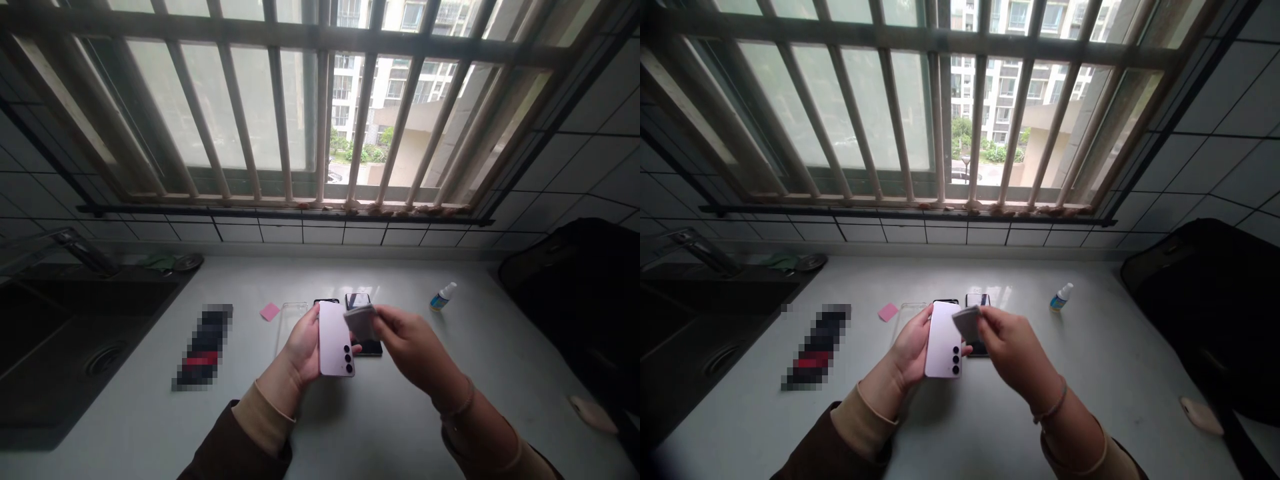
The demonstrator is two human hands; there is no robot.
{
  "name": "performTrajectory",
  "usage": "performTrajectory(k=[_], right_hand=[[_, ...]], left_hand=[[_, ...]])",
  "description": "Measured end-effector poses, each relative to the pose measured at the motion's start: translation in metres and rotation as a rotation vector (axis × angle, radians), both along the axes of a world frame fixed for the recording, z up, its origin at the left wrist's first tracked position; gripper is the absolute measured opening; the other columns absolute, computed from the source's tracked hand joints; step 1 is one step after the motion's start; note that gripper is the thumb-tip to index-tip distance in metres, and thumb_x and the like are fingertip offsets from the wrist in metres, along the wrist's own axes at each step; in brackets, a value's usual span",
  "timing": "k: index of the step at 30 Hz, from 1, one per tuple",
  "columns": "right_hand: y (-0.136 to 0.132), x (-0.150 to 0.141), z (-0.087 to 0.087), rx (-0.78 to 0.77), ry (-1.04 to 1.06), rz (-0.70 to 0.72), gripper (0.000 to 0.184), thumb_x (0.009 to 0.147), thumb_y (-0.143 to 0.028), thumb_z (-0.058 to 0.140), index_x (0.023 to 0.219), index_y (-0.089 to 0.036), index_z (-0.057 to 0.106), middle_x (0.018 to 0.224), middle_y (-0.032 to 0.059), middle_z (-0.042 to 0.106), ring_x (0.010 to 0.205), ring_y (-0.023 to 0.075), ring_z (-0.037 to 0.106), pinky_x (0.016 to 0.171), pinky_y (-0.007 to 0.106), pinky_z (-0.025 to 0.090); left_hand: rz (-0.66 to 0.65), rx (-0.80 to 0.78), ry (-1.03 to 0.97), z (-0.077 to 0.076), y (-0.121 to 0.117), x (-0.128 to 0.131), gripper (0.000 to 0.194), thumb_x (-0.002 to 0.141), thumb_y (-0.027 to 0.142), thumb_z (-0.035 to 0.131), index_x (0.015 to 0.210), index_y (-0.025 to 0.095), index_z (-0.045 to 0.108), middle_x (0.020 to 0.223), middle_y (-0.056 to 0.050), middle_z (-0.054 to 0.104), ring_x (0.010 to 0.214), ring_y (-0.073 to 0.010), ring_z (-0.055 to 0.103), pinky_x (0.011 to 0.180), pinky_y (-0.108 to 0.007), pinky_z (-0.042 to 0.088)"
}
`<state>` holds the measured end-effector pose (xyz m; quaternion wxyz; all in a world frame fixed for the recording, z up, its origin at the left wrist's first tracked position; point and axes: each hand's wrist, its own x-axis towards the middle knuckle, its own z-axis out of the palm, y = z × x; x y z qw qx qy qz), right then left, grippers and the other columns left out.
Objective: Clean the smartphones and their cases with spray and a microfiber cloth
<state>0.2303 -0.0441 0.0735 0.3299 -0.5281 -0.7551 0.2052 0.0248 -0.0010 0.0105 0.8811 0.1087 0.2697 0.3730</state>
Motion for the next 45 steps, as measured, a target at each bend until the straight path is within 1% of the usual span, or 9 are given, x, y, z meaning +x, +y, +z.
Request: performTrajectory(k=[4,9,12,15,23,30,35,40,45], right_hand=[[0.029,-0.004,-0.015,0.177,-0.161,-0.190,0.030,0.107,-0.024,0.047,0.118,-0.020,0.075,0.092,0.0090,0.080,0.073,0.0214,0.074,0.065,0.028,0.054],[0.032,-0.028,-0.055,0.271,-0.315,0.100,0.038,0.103,-0.011,0.048,0.136,-0.015,0.066,0.125,0.0147,0.077,0.106,0.0282,0.078,0.089,0.038,0.065],[0.013,-0.035,-0.070,0.348,-0.293,0.230,0.045,0.098,-0.002,0.045,0.136,-0.013,0.066,0.138,0.0153,0.070,0.127,0.0276,0.069,0.110,0.042,0.058],[-0.016,-0.035,-0.077,0.389,-0.269,0.267,0.049,0.097,0.001,0.044,0.140,-0.011,0.064,0.140,0.0152,0.070,0.130,0.0255,0.067,0.113,0.041,0.056],[-0.056,-0.031,-0.061,0.392,-0.159,0.307,0.048,0.100,0.000,0.044,0.141,-0.015,0.064,0.135,0.0115,0.073,0.124,0.0232,0.071,0.109,0.036,0.059],[-0.016,-0.008,-0.044,0.015,0.165,-0.154,0.030,0.108,-0.033,0.049,0.116,-0.021,0.075,0.094,0.0047,0.082,0.081,0.0214,0.078,0.069,0.027,0.061],[0.002,-0.014,-0.049,-0.049,0.211,-0.234,0.034,0.107,-0.039,0.048,0.108,-0.020,0.077,0.084,0.0048,0.080,0.076,0.0231,0.076,0.067,0.028,0.060],[-0.002,-0.037,-0.045,0.155,0.056,-0.018,0.036,0.107,-0.022,0.047,0.135,-0.022,0.069,0.120,0.0087,0.080,0.103,0.0249,0.079,0.089,0.034,0.064],[0.003,-0.040,-0.053,0.382,-0.175,0.269,0.054,0.100,-0.001,0.043,0.150,-0.017,0.058,0.154,0.0136,0.057,0.141,0.0235,0.057,0.117,0.040,0.052]], left_hand=[[-0.051,0.006,-0.012,0.002,-0.005,0.003,0.064,0.098,0.063,0.052,0.132,0.010,0.066,0.129,-0.023,0.071,0.117,-0.0379,0.070,0.098,-0.054,0.056],[0.004,-0.004,0.008,0.011,-0.004,0.007,0.057,0.102,0.056,0.047,0.130,0.010,0.068,0.112,-0.020,0.077,0.105,-0.0338,0.074,0.097,-0.047,0.057],[0.051,-0.060,0.017,0.011,0.001,0.004,0.063,0.103,0.057,0.043,0.127,0.004,0.067,0.108,-0.023,0.076,0.099,-0.0328,0.075,0.093,-0.044,0.059],[0.169,-0.105,0.073,0.008,0.006,-0.002,0.065,0.102,0.059,0.043,0.124,0.002,0.066,0.108,-0.025,0.075,0.094,-0.0321,0.076,0.086,-0.045,0.061],[0.315,-0.115,0.137,0.011,0.010,-0.007,0.055,0.103,0.055,0.045,0.118,0.007,0.066,0.111,-0.024,0.074,0.093,-0.0327,0.076,0.084,-0.057,0.063],[0.538,-0.015,0.167,0.008,0.011,-0.007,0.026,0.092,0.039,0.075,0.101,0.016,0.065,0.100,-0.014,0.075,0.094,-0.0314,0.077,0.087,-0.059,0.063],[0.665,0.055,0.106,0.004,0.010,-0.005,0.018,0.088,0.022,0.080,0.099,0.019,0.065,0.088,-0.005,0.073,0.085,-0.0243,0.076,0.087,-0.049,0.065],[0.546,0.159,0.286,0.000,0.004,0.000,0.026,0.084,0.025,0.085,0.101,0.015,0.069,0.093,-0.009,0.074,0.081,-0.0189,0.072,0.073,-0.031,0.063],[0.479,0.189,0.332,-0.002,0.002,0.001,0.032,0.083,0.032,0.086,0.103,0.014,0.070,0.095,-0.009,0.074,0.080,-0.0171,0.071,0.067,-0.025,0.060]])
